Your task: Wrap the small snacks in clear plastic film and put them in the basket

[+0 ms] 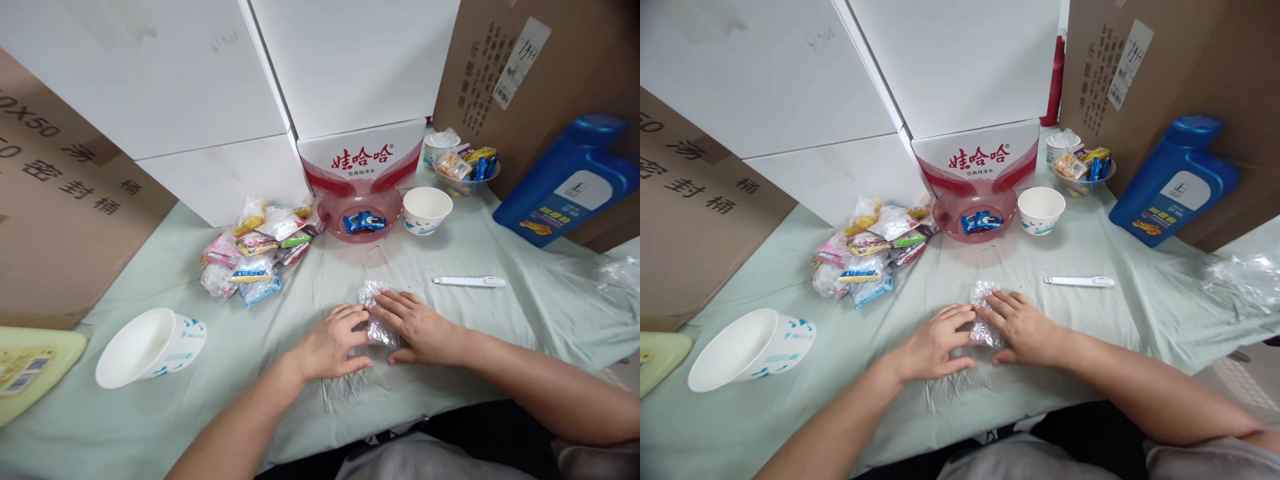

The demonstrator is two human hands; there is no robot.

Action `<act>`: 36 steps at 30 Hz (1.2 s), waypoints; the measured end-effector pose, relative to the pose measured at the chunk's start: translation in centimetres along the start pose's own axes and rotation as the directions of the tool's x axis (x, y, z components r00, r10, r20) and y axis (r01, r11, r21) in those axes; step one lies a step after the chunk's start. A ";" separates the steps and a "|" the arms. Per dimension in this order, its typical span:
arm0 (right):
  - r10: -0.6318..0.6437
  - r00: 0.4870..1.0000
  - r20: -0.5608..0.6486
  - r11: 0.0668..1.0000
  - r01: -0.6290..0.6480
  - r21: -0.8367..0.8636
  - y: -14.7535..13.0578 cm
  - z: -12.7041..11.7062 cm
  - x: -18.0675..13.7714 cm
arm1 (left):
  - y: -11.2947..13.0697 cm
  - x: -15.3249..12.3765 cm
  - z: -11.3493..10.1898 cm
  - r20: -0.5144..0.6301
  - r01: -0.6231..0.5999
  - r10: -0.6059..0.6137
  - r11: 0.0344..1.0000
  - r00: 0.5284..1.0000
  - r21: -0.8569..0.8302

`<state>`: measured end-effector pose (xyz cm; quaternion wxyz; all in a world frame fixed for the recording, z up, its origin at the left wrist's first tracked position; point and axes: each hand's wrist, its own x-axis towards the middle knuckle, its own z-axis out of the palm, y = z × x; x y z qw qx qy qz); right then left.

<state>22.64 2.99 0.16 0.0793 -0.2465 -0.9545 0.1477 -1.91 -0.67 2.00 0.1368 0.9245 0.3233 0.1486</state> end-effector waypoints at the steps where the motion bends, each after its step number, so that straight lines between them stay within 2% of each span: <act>1: 0.011 0.999 -0.030 0.998 -0.013 -0.054 -0.3 0.6 0.0 | -0.1 0.0 0.0 -0.050 -0.004 0.003 1.000 0.999 -0.018; 4: 0.003 0.996 -0.086 0.981 -0.020 -0.193 -1.0 2.0 -0.1 | -0.4 0.0 -0.3 -0.257 -0.001 -0.015 0.998 0.966 -0.062; 5: -0.007 0.996 -0.085 0.976 -0.012 -0.217 -1.1 2.1 -0.1 | -0.5 0.0 -0.4 -0.295 0.003 -0.022 0.998 0.955 -0.065; 6: -0.013 0.997 -0.077 0.973 -0.005 -0.232 -1.1 2.1 -0.1 | -0.6 0.1 -0.3 -0.298 0.006 -0.023 0.998 0.954 -0.060; 8: -0.029 0.998 -0.059 0.971 0.014 -0.238 -1.2 1.8 -0.2 | -0.8 0.2 0.0 -0.234 0.032 -0.036 0.999 0.971 -0.020; 11: -0.103 0.993 -0.064 0.973 0.087 -0.215 -1.4 0.8 -0.2 | -1.4 0.3 1.0 -0.153 0.130 -0.120 0.990 0.981 0.055; 16: -0.258 0.958 -0.125 0.963 0.245 -0.110 -2.4 -1.0 0.0 | -2.0 0.2 1.9 -0.191 0.187 -0.174 0.981 0.966 0.054; 21: -0.302 0.953 -0.005 0.952 0.302 -0.052 -2.7 -1.6 0.4 | -1.5 0.5 2.1 -0.228 0.233 -0.217 0.972 0.949 0.043; 26: -0.268 0.960 -0.082 0.963 0.267 -0.025 -2.5 -1.0 0.5 | -1.2 0.5 1.9 -0.183 0.250 -0.237 0.967 0.954 0.048; 31: -0.247 0.960 -0.130 0.959 0.261 0.108 -2.4 -1.7 0.0 | -1.0 0.1 1.3 -0.083 0.129 -0.127 0.991 0.988 0.015; 34: -0.058 0.973 -0.225 0.979 0.099 0.176 -1.8 -1.7 0.0 | -0.9 0.0 1.1 -0.034 0.064 -0.064 0.998 0.997 -0.015; 36: 0.094 0.954 -0.284 0.987 -0.052 0.151 -1.1 -1.2 0.4 | -0.9 0.1 1.1 -0.037 0.052 -0.053 0.998 0.998 -0.020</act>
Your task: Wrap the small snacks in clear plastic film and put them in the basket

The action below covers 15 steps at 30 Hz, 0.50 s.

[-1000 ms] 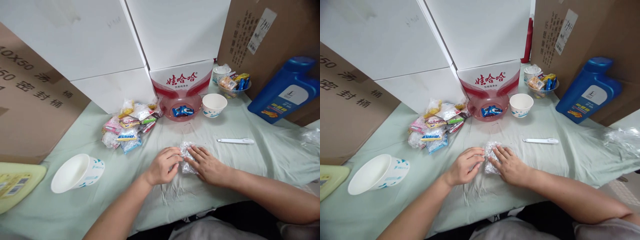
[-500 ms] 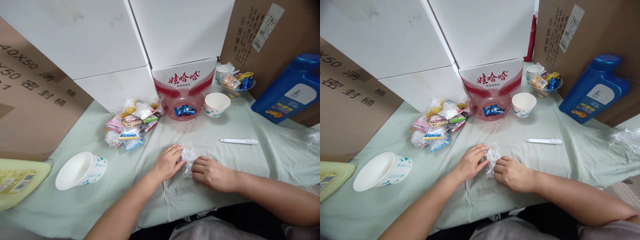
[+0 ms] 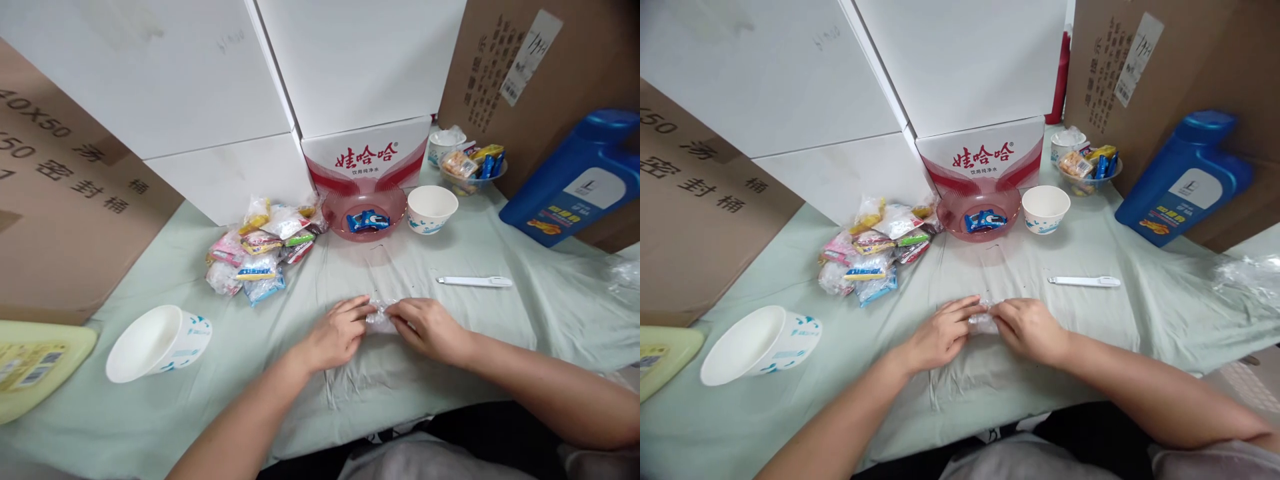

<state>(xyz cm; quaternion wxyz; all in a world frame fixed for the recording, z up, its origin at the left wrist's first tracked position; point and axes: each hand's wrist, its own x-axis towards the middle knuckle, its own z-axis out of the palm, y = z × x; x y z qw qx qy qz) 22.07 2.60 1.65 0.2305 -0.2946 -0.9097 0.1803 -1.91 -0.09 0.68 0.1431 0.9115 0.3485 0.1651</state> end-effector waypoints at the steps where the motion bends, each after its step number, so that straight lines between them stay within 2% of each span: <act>1: 0.060 0.998 -0.026 0.997 -0.061 -0.052 0.4 0.4 0.2 | -0.1 0.0 0.0 -0.008 -0.001 0.001 1.000 1.000 0.001; 4: 0.170 0.985 -0.015 0.967 -0.169 -0.190 1.5 1.6 0.8 | -0.2 0.1 0.2 -0.074 -0.010 0.011 1.000 0.997 0.024; 8: 0.204 0.979 0.024 0.949 -0.191 -0.250 1.6 2.1 1.3 | 0.5 0.2 0.0 -0.329 -0.016 0.051 0.994 0.943 0.106; 9: 0.206 0.978 0.028 0.948 -0.193 -0.253 1.5 2.0 1.3 | 0.7 0.3 0.0 -0.356 -0.042 0.088 0.990 0.930 0.134; 12: 0.203 0.979 0.038 0.952 -0.188 -0.242 1.5 1.8 1.2 | 1.2 0.5 0.0 -0.265 -0.115 0.163 0.976 0.950 0.187; 15: 0.171 0.985 -0.015 0.954 -0.169 -0.248 1.7 1.7 1.0 | 0.9 0.7 0.3 -0.150 -0.037 0.058 0.990 0.987 0.137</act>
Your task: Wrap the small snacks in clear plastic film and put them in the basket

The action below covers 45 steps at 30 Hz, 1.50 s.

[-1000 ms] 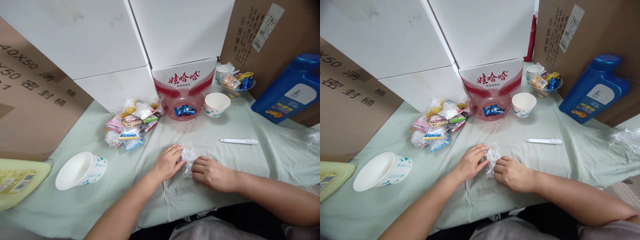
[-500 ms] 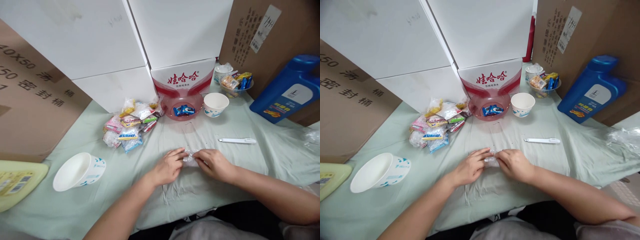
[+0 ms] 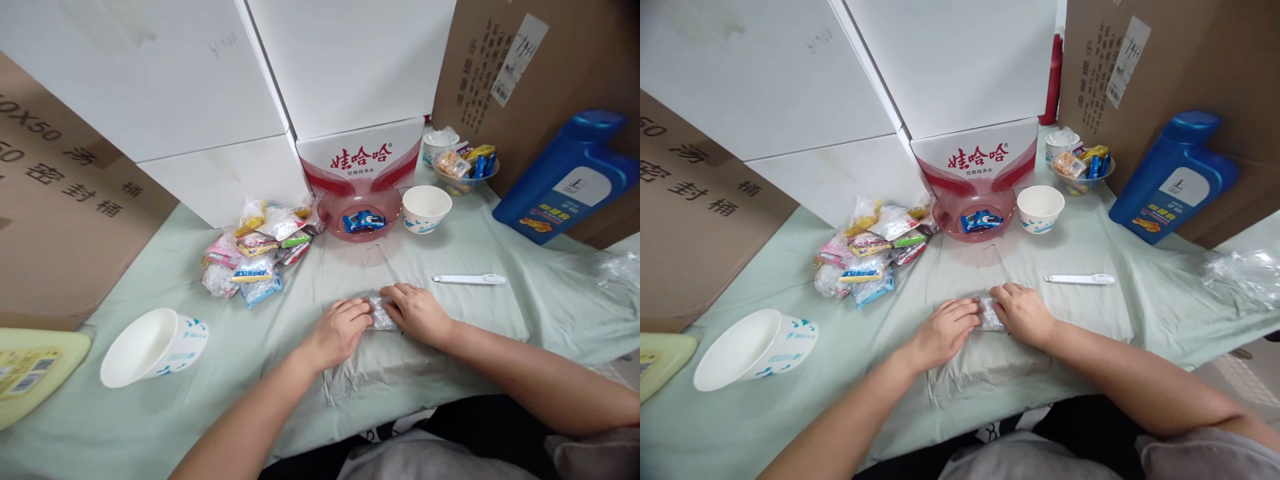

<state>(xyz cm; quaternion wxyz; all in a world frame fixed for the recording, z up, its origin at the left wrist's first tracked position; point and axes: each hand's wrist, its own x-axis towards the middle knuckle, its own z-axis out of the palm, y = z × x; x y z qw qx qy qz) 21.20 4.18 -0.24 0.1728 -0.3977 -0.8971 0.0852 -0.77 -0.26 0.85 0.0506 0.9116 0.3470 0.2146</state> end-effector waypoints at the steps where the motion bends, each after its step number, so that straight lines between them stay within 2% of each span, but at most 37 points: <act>1: -0.026 0.999 -0.043 1.000 0.026 -0.006 0.1 0.0 -0.1 | -0.2 0.0 0.2 0.029 0.031 -0.030 0.999 0.999 -0.023; 3: -0.134 0.984 -0.115 0.991 0.136 0.005 0.2 -0.1 -0.2 | -0.7 0.1 0.4 0.067 0.058 -0.054 0.997 0.996 -0.054; 6: -0.307 0.947 -0.095 0.944 0.316 0.100 -0.1 -0.2 -0.4 | -0.9 0.1 0.7 0.058 0.071 -0.068 0.996 0.996 -0.054; 10: -0.332 0.943 0.017 0.932 0.326 0.158 -0.6 -0.2 -0.6 | -0.9 0.0 0.7 0.017 0.051 -0.050 0.993 0.999 -0.108; 13: -0.358 0.933 0.036 0.927 0.350 0.137 -0.5 -0.3 -0.7 | -1.1 -0.3 0.8 -0.037 0.024 -0.029 0.991 0.999 -0.134; 16: -0.367 0.930 0.002 0.923 0.363 0.129 0.8 -1.7 0.1 | -1.6 -0.7 0.9 -0.110 0.090 -0.101 0.991 0.989 -0.094; 17: -0.350 0.935 -0.055 0.929 0.354 0.113 1.6 -2.7 0.7 | -1.8 -0.8 1.0 -0.121 0.125 -0.134 0.989 0.984 -0.085; 19: -0.265 0.927 -0.265 0.958 0.284 0.036 3.7 -5.3 2.5 | -2.1 -0.9 1.1 -0.108 0.161 -0.169 0.984 0.980 -0.076; 21: -0.127 0.855 -0.503 0.992 0.109 -0.065 6.2 -8.0 4.8 | -2.3 -0.9 1.2 -0.077 0.162 -0.167 0.984 0.983 -0.068; 23: -0.025 0.786 -0.618 0.986 -0.082 -0.144 8.8 -10.0 7.1 | -2.2 -0.9 1.3 -0.055 0.171 -0.174 0.983 0.983 -0.059; 24: 0.020 0.807 -0.590 0.974 -0.150 -0.171 9.9 -10.5 8.1 | -2.2 -0.9 1.3 -0.049 0.179 -0.182 0.982 0.982 -0.058; 26: 0.102 0.894 -0.436 0.954 -0.212 -0.212 11.4 -10.6 9.8 | -2.0 -0.8 1.3 -0.042 0.193 -0.195 0.980 0.980 -0.057; 28: 0.118 0.918 -0.378 0.950 -0.215 -0.226 11.4 -10.0 11.1 | -1.9 -0.8 1.3 -0.035 0.196 -0.198 0.980 0.980 -0.044; 30: 0.054 0.896 -0.441 0.968 -0.156 -0.198 9.9 -9.2 12.3 | -1.8 -0.8 1.2 -0.021 0.191 -0.191 0.981 0.981 -0.027; 32: -0.057 0.881 -0.469 0.990 -0.010 -0.140 7.1 -8.2 13.6 | -1.9 -0.7 1.2 -0.018 0.184 -0.184 0.983 0.983 -0.021; 34: -0.182 0.898 -0.400 0.983 0.173 -0.059 3.5 -6.7 15.2 | -2.1 -0.6 1.3 -0.024 0.182 -0.183 0.983 0.983 -0.033; 36: -0.236 0.904 -0.357 0.967 0.256 0.008 -0.3 -4.9 17.0 | -2.2 -0.7 1.5 -0.026 0.185 -0.186 0.981 0.982 -0.051; 38: -0.260 0.924 -0.280 0.960 0.279 0.029 -3.6 -2.9 19.0 | -2.3 -0.8 1.7 -0.017 0.191 -0.192 0.980 0.981 -0.065; 40: -0.217 0.954 -0.207 0.972 0.230 0.042 -6.0 -1.0 21.0 | -2.4 -0.9 1.9 -0.010 0.202 -0.203 0.977 0.979 -0.074; 43: -0.155 0.979 -0.129 0.986 0.161 0.038 -7.8 0.9 23.5 | -2.5 -1.1 1.9 -0.009 0.219 -0.221 0.971 0.975 -0.095; 45: -0.174 0.980 -0.094 0.983 0.178 0.040 -8.0 1.2 24.5 | -2.6 -1.3 1.8 -0.010 0.220 -0.223 0.969 0.975 -0.113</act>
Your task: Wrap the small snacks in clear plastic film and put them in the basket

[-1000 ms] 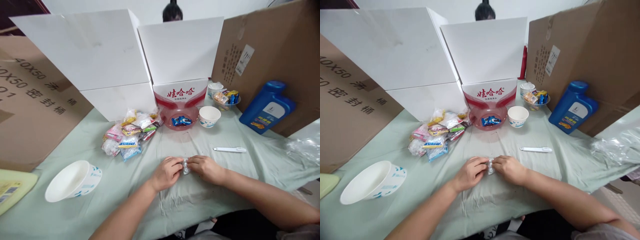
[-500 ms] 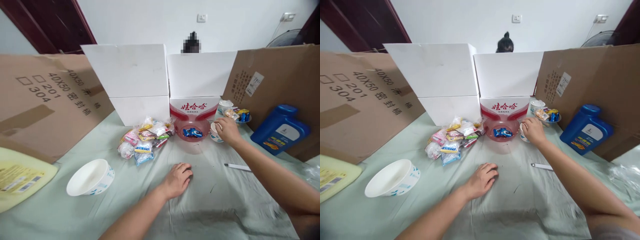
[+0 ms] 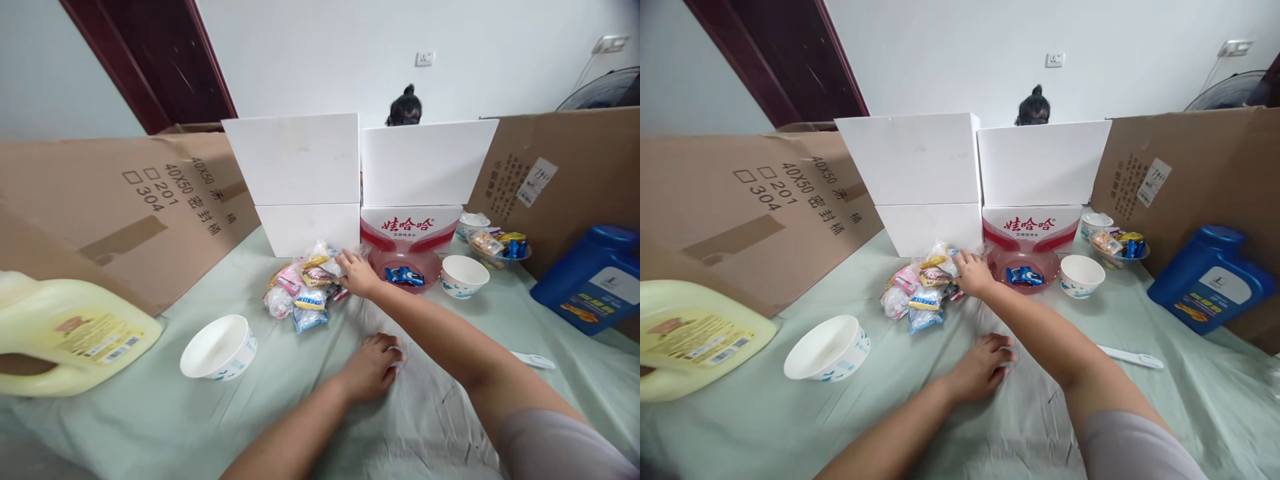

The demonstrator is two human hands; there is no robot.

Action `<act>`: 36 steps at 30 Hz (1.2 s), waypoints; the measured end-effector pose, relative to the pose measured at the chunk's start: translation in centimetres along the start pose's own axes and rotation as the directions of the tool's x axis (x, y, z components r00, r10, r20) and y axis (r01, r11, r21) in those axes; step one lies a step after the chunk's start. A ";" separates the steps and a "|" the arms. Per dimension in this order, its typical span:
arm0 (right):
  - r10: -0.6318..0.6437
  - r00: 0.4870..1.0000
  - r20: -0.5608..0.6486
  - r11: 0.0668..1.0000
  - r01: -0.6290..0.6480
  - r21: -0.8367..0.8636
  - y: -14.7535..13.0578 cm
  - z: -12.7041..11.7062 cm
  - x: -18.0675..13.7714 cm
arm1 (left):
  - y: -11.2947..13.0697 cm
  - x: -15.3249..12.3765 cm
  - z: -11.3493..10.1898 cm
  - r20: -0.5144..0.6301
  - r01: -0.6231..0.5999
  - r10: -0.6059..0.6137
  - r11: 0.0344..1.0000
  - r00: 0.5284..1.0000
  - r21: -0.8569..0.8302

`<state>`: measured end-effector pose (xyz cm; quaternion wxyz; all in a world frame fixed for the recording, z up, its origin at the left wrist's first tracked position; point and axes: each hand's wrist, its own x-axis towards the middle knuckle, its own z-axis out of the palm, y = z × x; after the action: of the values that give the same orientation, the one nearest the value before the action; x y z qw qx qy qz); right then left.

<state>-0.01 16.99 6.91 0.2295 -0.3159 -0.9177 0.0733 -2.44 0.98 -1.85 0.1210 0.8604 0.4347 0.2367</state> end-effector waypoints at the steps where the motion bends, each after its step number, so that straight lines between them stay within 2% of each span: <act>1: -0.019 1.000 0.006 1.000 0.019 0.007 0.1 -0.1 0.1 | 0.0 0.0 0.0 -0.001 -0.002 0.002 1.000 1.000 -0.007; 4: -0.060 0.997 -0.037 0.998 0.061 0.018 0.3 -1.8 -1.3 | 0.1 -0.1 -0.1 -0.025 -0.024 0.024 0.999 0.999 -0.027; 6: -0.113 0.987 -0.113 0.993 0.116 0.027 0.5 -3.6 -4.0 | 0.1 0.0 -0.1 -0.116 0.002 -0.007 0.999 0.993 -0.046; 7: -0.181 0.967 -0.179 0.981 0.190 0.040 0.8 -4.5 -5.8 | 0.1 0.0 -0.2 -0.190 0.048 -0.057 0.997 0.980 -0.053; 8: -0.261 0.937 -0.234 0.960 0.278 0.043 1.1 -5.3 -7.8 | 0.1 0.0 -0.3 -0.278 0.114 -0.125 0.992 0.952 -0.056; 10: -0.345 0.903 -0.257 0.933 0.360 0.013 2.2 -6.4 -12.4 | -0.2 0.0 -0.6 -0.460 0.258 -0.253 0.965 0.851 -0.052; 12: -0.319 0.929 -0.189 0.947 0.322 -0.016 3.5 -6.7 -17.1 | -0.5 0.0 -1.0 -0.586 0.330 -0.282 0.944 0.760 -0.027; 13: -0.300 0.947 -0.113 0.954 0.299 -0.020 4.1 -6.5 -19.2 | -0.6 0.1 -1.1 -0.618 0.325 -0.259 0.946 0.743 -0.006; 14: -0.284 0.959 -0.023 0.959 0.284 -0.012 4.6 -6.4 -21.2 | -0.5 0.1 -1.3 -0.624 0.296 -0.221 0.955 0.749 0.017; 15: -0.266 0.962 0.068 0.964 0.267 0.000 4.9 -6.2 -22.8 | -0.3 0.2 -1.3 -0.601 0.245 -0.170 0.969 0.781 0.043; 16: -0.250 0.957 0.148 0.968 0.250 0.016 5.1 -6.2 -24.2 | 0.0 0.3 -1.3 -0.546 0.171 -0.103 0.982 0.832 0.077; 18: -0.220 0.948 0.229 0.975 0.216 0.042 5.2 -6.6 -26.1 | 0.8 0.6 -1.0 -0.357 -0.006 0.057 0.990 0.933 0.141; 19: -0.199 0.954 0.225 0.980 0.194 0.043 5.4 -7.0 -26.7 | 1.2 0.7 -0.8 -0.250 -0.084 0.123 0.983 0.960 0.161; 21: -0.121 0.982 0.148 0.993 0.121 0.008 6.0 -8.0 -27.6 | 1.7 0.7 -0.2 -0.102 -0.164 0.184 0.971 0.978 0.173; 23: 0.039 0.998 0.041 0.996 -0.036 -0.086 7.2 -8.9 -28.4 | 1.8 0.7 0.3 -0.063 -0.160 0.173 0.973 0.983 0.166; 24: 0.147 0.989 0.006 0.978 -0.144 -0.151 8.0 -9.2 -28.8 | 1.7 0.6 0.4 -0.064 -0.153 0.165 0.975 0.984 0.160; 26: 0.355 0.935 0.013 0.894 -0.335 -0.297 9.4 -9.8 -29.3 | 1.4 0.5 0.5 -0.068 -0.153 0.165 0.976 0.984 0.157; 28: 0.461 0.884 0.080 0.824 -0.392 -0.409 10.0 -10.0 -29.3 | 1.2 0.4 0.5 -0.078 -0.154 0.168 0.976 0.983 0.156; 30: 0.433 0.892 0.132 0.847 -0.352 -0.398 9.4 -10.1 -28.4 | 1.3 0.5 0.4 -0.088 -0.150 0.164 0.977 0.983 0.150; 33: 0.272 0.948 0.166 0.944 -0.229 -0.236 6.5 -9.6 -25.9 | 1.5 0.5 0.3 -0.085 -0.134 0.148 0.980 0.985 0.149; 36: 0.107 0.957 0.270 0.982 -0.060 -0.179 3.3 -8.8 -23.6 | 1.5 0.3 0.3 -0.085 -0.110 0.121 0.986 0.989 0.127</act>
<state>22.33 5.04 4.95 0.0673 -0.3594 -0.9295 0.0487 -1.08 0.35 -1.41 0.0341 0.8781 0.4029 0.2558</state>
